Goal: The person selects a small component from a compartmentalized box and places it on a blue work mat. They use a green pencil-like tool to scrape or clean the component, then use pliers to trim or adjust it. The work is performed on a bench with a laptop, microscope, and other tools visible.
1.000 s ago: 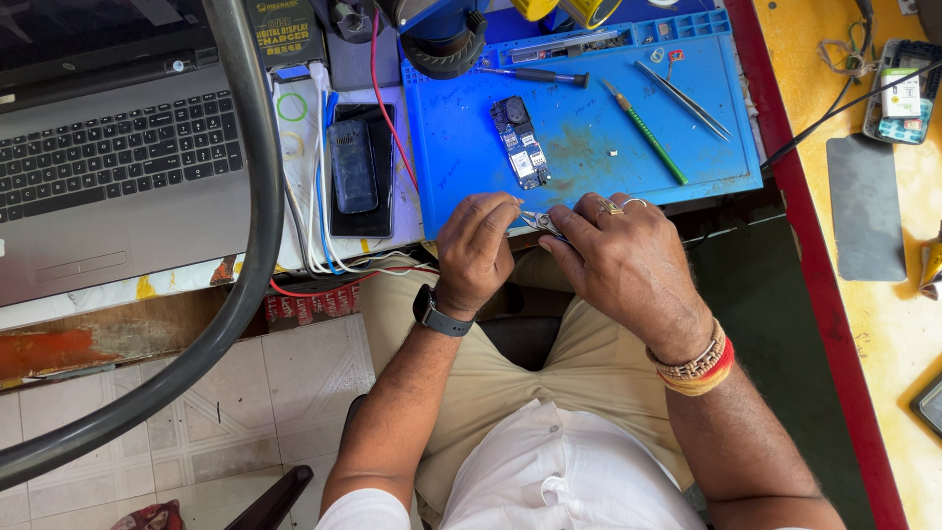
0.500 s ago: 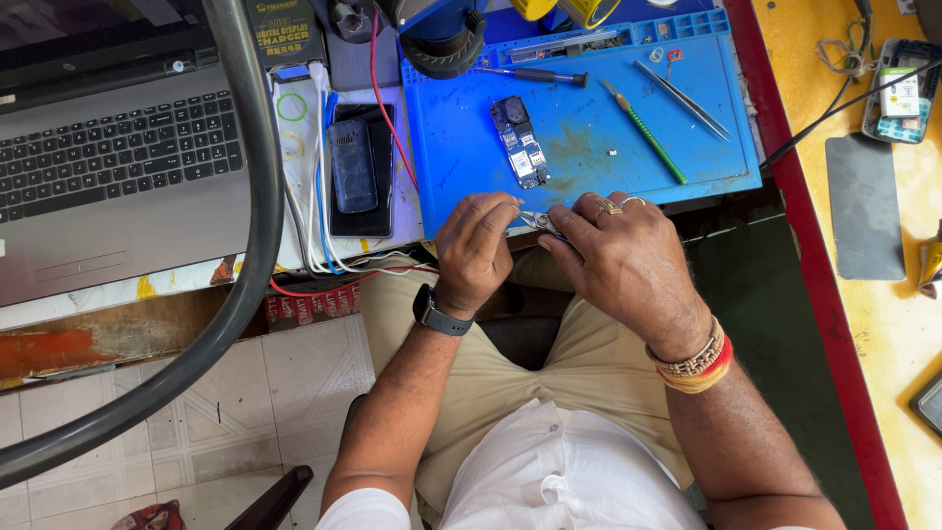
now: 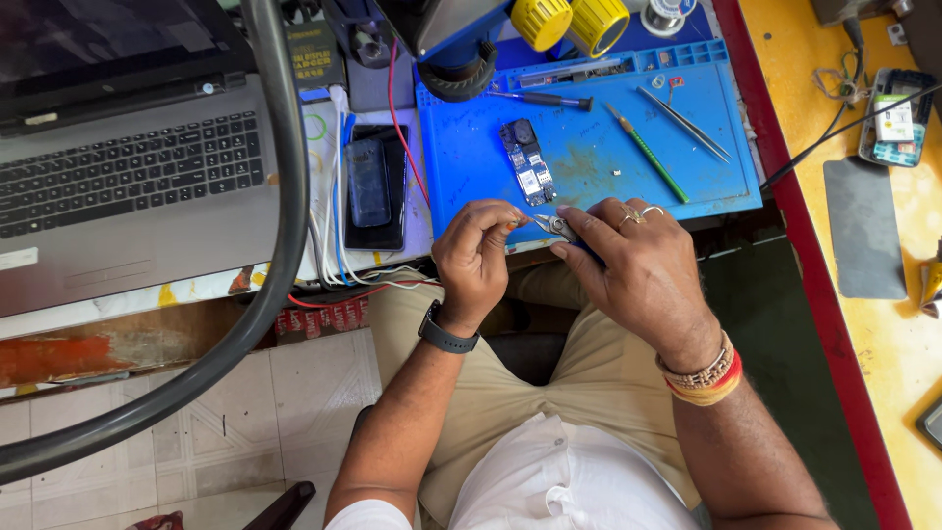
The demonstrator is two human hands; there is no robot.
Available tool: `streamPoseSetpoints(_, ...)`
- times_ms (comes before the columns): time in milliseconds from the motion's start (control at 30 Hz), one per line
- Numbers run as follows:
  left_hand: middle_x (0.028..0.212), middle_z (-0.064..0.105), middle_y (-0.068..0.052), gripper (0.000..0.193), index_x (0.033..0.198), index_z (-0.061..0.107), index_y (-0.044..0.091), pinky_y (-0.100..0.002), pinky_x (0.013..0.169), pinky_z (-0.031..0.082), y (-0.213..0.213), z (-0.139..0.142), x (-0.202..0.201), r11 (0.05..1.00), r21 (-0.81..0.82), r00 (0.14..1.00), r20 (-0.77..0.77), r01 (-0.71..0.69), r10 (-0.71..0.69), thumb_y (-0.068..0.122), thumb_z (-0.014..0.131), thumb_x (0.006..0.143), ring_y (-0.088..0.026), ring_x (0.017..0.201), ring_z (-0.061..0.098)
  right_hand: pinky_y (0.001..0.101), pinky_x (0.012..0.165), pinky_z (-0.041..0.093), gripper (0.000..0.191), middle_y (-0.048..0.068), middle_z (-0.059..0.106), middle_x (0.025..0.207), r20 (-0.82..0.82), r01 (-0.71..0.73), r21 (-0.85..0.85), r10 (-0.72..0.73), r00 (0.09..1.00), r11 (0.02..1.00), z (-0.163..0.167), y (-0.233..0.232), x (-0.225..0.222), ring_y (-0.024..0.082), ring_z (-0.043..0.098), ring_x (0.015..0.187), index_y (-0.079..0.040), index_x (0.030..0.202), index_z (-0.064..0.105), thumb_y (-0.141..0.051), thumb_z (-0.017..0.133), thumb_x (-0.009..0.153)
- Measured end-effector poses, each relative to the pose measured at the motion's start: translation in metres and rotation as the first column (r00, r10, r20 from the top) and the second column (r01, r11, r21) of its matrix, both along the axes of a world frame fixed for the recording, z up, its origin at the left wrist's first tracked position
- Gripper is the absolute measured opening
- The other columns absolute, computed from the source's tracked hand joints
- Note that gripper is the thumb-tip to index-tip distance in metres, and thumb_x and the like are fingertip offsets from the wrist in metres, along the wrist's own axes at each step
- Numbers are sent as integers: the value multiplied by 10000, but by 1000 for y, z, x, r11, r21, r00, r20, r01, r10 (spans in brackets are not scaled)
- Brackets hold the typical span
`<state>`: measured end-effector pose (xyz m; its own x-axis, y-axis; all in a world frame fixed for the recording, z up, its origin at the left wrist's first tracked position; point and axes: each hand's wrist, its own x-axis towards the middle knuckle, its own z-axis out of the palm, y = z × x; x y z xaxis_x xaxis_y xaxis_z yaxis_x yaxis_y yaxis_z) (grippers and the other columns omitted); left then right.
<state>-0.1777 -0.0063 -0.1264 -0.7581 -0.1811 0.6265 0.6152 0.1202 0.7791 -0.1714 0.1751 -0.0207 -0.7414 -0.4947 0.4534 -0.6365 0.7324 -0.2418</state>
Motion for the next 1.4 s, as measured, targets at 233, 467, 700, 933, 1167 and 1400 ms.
streamPoseSetpoints(233, 1007, 704, -95, 67, 1050, 646, -12, -323, 849, 635, -6, -3, -1, 937, 307, 974, 98, 167, -206, 54, 640, 1061, -178, 918, 735, 398, 700, 496, 364, 56, 686, 923, -101, -54, 13, 55, 993, 998, 6, -8, -4, 259, 624, 807, -83, 1165, 755, -272, 814, 859)
streamPoseSetpoints(467, 1007, 712, -100, 94, 1051, 651, -30, -321, 845, 634, -11, -8, -2, 911, 360, 960, 114, 200, -256, 63, 642, 1064, -184, 918, 744, 386, 670, 495, 343, 40, 688, 892, -116, -72, 37, 76, 990, 997, 11, -14, -6, 244, 617, 768, -80, 1142, 765, -255, 828, 854)
streamPoseSetpoints(700, 1025, 708, -96, 86, 1046, 659, -19, -311, 824, 636, -13, -10, -3, 923, 326, 959, 122, 203, -254, 64, 644, 1061, -181, 910, 748, 395, 642, 507, 299, 41, 690, 888, -70, -63, 51, 67, 995, 997, 10, -16, -6, 259, 629, 772, -93, 1090, 771, -279, 817, 861)
streamPoseSetpoints(933, 1046, 701, -105, 66, 1049, 663, -26, -317, 832, 652, -15, -10, -5, 937, 288, 967, 96, 200, -236, 36, 640, 1054, -179, 928, 741, 391, 631, 503, 298, 35, 685, 872, -75, -62, 62, 66, 995, 996, 11, -16, -5, 252, 621, 758, -98, 1086, 778, -283, 820, 856)
streamPoseSetpoints(1167, 1040, 699, -105, 59, 1052, 663, -27, -313, 832, 651, -15, -9, -5, 948, 249, 970, 90, 197, -225, 30, 647, 1049, -178, 926, 740, 394, 637, 491, 312, 31, 683, 873, -96, -78, 60, 83, 992, 995, 12, -15, -6, 247, 615, 760, -87, 1086, 773, -282, 825, 848)
streamPoseSetpoints(1400, 1031, 700, -101, 69, 1054, 665, -27, -308, 822, 650, -14, -9, -4, 957, 225, 973, 92, 185, -210, 40, 652, 1045, -183, 921, 750, 386, 634, 488, 295, 23, 682, 865, -120, -76, 65, 84, 989, 995, 10, -14, -5, 234, 608, 745, -89, 1074, 774, -270, 835, 850)
